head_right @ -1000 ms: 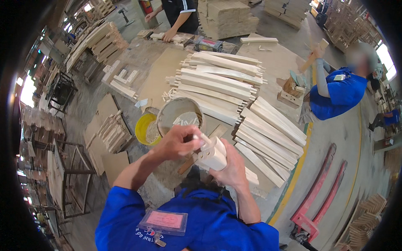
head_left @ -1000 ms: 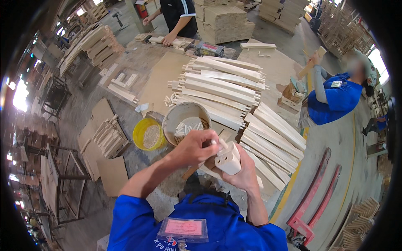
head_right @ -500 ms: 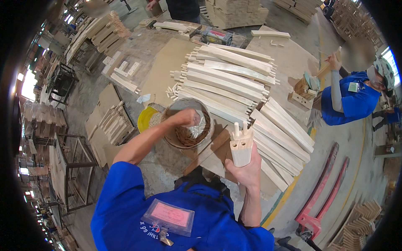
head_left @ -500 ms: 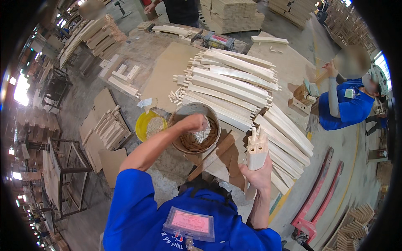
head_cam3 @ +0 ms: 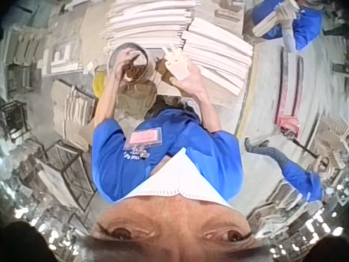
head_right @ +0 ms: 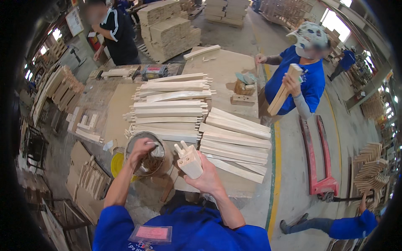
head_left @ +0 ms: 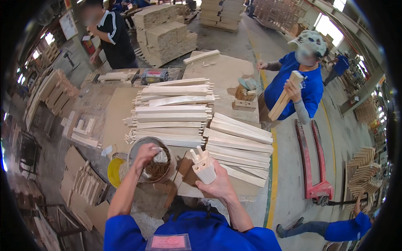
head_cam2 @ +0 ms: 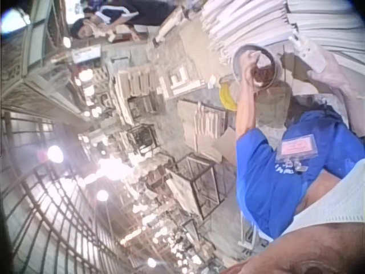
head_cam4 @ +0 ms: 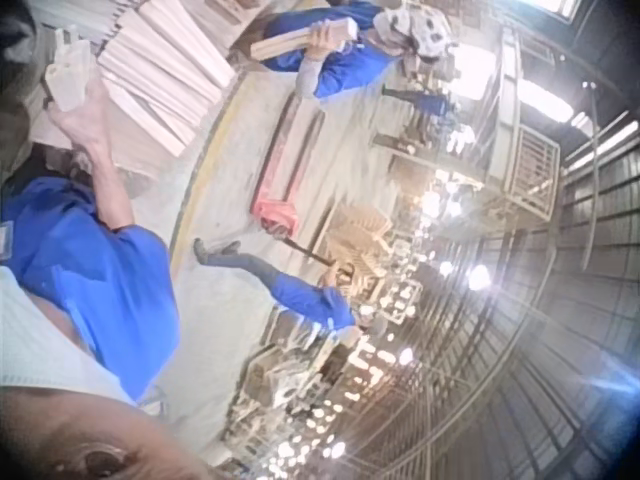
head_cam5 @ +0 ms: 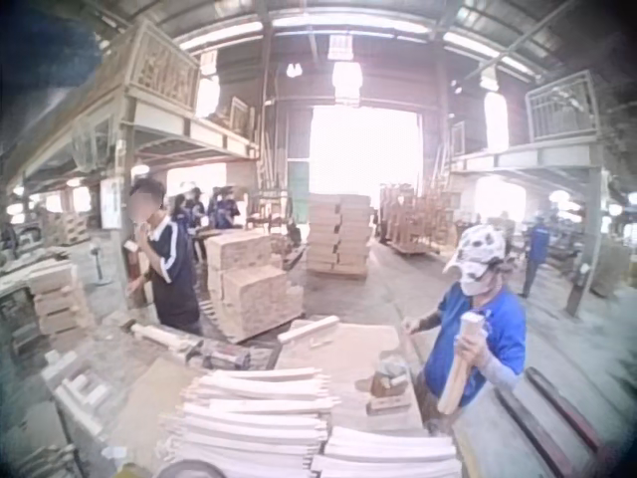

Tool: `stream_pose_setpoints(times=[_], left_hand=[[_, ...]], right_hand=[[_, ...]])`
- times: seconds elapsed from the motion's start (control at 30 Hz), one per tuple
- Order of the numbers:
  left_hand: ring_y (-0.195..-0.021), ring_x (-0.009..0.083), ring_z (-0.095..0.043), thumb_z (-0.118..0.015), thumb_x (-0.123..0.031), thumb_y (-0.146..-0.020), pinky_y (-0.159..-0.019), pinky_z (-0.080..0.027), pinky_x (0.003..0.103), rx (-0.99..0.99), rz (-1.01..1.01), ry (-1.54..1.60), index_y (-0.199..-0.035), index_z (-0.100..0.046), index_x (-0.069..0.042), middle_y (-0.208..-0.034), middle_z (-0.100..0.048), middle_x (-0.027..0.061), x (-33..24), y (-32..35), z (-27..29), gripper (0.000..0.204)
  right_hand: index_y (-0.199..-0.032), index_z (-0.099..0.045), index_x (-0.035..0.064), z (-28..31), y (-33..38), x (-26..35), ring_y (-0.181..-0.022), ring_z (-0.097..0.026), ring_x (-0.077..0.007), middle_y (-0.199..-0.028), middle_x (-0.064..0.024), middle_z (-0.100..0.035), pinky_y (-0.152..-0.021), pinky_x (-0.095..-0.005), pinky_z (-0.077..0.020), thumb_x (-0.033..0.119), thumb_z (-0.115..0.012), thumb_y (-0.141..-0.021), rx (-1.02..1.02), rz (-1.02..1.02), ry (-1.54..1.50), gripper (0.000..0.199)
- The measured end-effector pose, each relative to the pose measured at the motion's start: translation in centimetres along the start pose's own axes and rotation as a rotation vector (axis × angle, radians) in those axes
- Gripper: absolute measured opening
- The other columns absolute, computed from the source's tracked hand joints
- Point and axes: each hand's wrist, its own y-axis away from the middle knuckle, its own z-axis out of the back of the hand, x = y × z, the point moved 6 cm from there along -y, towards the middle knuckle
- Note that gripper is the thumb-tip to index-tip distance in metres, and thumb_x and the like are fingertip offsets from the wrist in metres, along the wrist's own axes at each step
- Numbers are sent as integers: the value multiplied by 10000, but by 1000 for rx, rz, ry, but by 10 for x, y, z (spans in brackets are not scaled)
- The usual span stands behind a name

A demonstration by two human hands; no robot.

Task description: The person inserts small wooden dowels into pre-drilled holes on short wooden blocks in a factory setting. They repeatedly pick up dowels from a container, align them with the holes, and push them in by hand. Finished blocks are placed on a nearby stack. Other workers are visible in the background performing similar tasks.

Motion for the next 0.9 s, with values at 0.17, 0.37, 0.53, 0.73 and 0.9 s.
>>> stream_pose_setpoints(times=[0.17, 0.37, 0.53, 0.73, 0.9], left_hand=[[-661, 43, -535, -696, -139, -903, -562, -423, 207, -9, -70, 636, -1082, -676, -26, -805, -625, -1, -134, 89, 3, 212], [-643, 27, -480, -667, -166, -963, -548, -380, 206, 34, -150, 513, -1036, -683, -41, -732, -570, -48, -199, 171, -47, 146], [-657, 58, -494, -654, -178, -974, -574, -413, 258, -163, -272, 124, -988, -678, -18, -717, -594, -1, -207, 195, -63, 163], [-586, 165, -517, -669, -152, -929, -559, -432, 321, -121, -448, -85, -923, -643, 4, -700, -576, 104, -207, 190, -61, 158], [-656, 112, -551, -641, -115, -942, -602, -443, 306, -91, -530, -25, -927, -657, -14, -750, -617, 35, -210, 194, -56, 104]], right_hand=[[-1435, -453, 54, 3, 2, -2, -1102, -661, -322, -1198, -191, -662, -951, -392, -516, 191, -826, -666, 2, 65, 94, 866], [-1414, -452, 20, -14, 26, 18, -1063, -674, -309, -1168, -180, -666, -908, -392, -534, 141, -830, -652, -22, 183, 77, 859], [-1398, -455, 9, -19, 43, 22, -1040, -672, -324, -1157, -183, -656, -895, -397, -538, 134, -826, -629, -55, 228, 153, 863], [-1384, -439, -47, -19, 50, 14, -1081, -629, -388, -1157, -230, -622, -894, -450, -525, 195, -860, -630, -140, 339, 470, 897], [-1371, -466, -13, -27, 44, 29, -1033, -662, -358, -1140, -205, -642, -881, -421, -535, 148, -853, -644, -94, 268, 265, 839]])
